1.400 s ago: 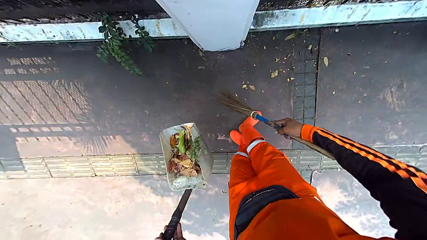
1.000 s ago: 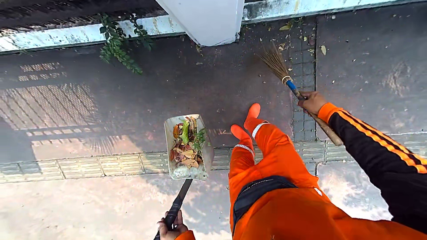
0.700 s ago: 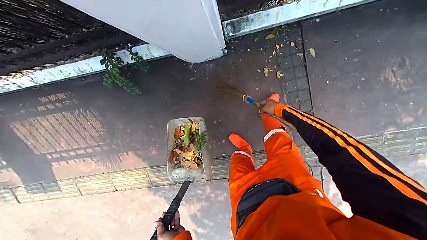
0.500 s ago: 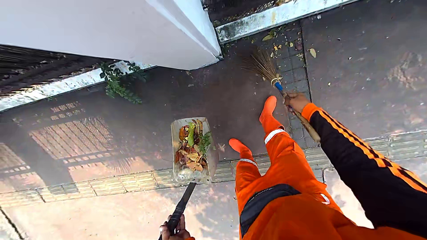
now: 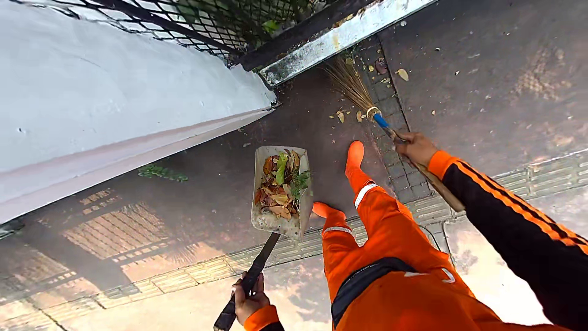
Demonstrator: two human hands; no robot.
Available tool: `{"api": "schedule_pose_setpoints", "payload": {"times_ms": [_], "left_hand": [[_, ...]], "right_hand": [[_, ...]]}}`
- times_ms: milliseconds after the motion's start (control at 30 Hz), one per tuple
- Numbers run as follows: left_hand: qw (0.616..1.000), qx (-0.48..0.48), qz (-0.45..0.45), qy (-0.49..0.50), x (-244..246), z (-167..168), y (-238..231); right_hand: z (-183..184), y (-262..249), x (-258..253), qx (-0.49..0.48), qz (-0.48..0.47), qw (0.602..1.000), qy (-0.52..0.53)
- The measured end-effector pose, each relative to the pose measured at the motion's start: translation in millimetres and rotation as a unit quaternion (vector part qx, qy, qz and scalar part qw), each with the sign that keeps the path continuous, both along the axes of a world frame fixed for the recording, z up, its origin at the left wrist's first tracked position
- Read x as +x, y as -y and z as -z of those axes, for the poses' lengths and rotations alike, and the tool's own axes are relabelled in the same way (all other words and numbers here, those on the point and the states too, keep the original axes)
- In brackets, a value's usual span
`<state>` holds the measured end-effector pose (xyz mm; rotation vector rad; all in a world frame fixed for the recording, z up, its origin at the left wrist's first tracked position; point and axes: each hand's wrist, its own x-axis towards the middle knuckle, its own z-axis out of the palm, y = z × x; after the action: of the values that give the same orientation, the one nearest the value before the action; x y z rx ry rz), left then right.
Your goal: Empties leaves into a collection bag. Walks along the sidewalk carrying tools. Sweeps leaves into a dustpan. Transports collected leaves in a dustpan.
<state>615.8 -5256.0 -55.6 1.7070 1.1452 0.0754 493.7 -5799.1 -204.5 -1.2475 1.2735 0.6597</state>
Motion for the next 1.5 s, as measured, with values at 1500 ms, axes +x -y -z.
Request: {"api": "schedule_pose_setpoints", "payload": {"times_ms": [1500], "left_hand": [[0.858, 0.166, 0.481, -0.061, 245.1, 315.3, 315.3]], "right_hand": [[62.9, 29.6, 47.2, -0.13, -0.054, 0.979, -0.146]]}}
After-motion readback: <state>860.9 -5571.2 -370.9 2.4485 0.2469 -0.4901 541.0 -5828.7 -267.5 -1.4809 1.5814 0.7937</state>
